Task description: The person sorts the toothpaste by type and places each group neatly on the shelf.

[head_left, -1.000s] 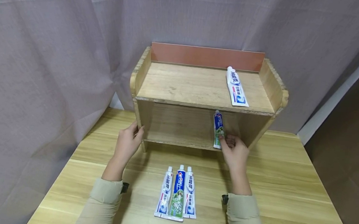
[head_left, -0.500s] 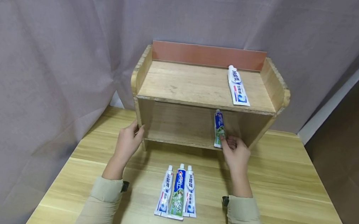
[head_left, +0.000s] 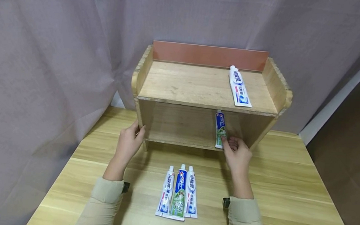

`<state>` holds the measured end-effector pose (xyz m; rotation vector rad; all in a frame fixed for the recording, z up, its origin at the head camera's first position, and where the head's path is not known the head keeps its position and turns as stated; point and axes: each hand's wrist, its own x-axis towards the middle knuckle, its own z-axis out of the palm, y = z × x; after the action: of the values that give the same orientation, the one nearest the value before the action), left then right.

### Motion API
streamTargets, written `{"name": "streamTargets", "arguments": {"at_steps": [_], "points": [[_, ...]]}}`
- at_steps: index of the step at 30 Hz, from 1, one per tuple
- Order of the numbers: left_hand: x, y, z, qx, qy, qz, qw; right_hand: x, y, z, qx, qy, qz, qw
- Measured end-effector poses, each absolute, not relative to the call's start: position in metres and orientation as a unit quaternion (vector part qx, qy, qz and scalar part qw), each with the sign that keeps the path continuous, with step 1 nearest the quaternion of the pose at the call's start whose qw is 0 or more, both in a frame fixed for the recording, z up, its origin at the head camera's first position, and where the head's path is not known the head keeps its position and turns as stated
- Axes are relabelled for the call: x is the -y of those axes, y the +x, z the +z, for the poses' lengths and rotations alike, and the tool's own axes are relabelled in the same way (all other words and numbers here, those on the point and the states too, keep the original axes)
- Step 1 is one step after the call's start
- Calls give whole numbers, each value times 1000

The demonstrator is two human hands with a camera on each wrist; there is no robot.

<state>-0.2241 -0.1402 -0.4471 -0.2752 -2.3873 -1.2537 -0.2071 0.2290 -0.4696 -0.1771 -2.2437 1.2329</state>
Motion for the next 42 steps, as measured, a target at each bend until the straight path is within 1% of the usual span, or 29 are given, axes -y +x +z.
{"name": "streamTargets", "arguments": {"at_steps": [8, 18, 22, 29, 33, 38, 42], "points": [[140, -225, -447, 862, -92, -448, 218, -230, -206, -473, 834, -63, 454, 306], [139, -224, -447, 861, -94, -453, 214, -229, -203, -475, 828, -66, 460, 313], [139, -224, -447, 858, -101, -456, 214, -230, -199, -477, 822, -65, 465, 322], [138, -225, -448, 859, -95, -454, 218, -230, -191, -478, 814, -55, 481, 321], [137, -225, -448, 859, -95, -454, 216, -230, -179, -480, 810, -74, 505, 288], [138, -224, -449, 860, -97, -450, 221, -226, -161, -492, 826, -119, 509, 211], [140, -225, -449, 858, -100, -449, 226, -216, -149, -501, 835, -117, 515, 154]]}}
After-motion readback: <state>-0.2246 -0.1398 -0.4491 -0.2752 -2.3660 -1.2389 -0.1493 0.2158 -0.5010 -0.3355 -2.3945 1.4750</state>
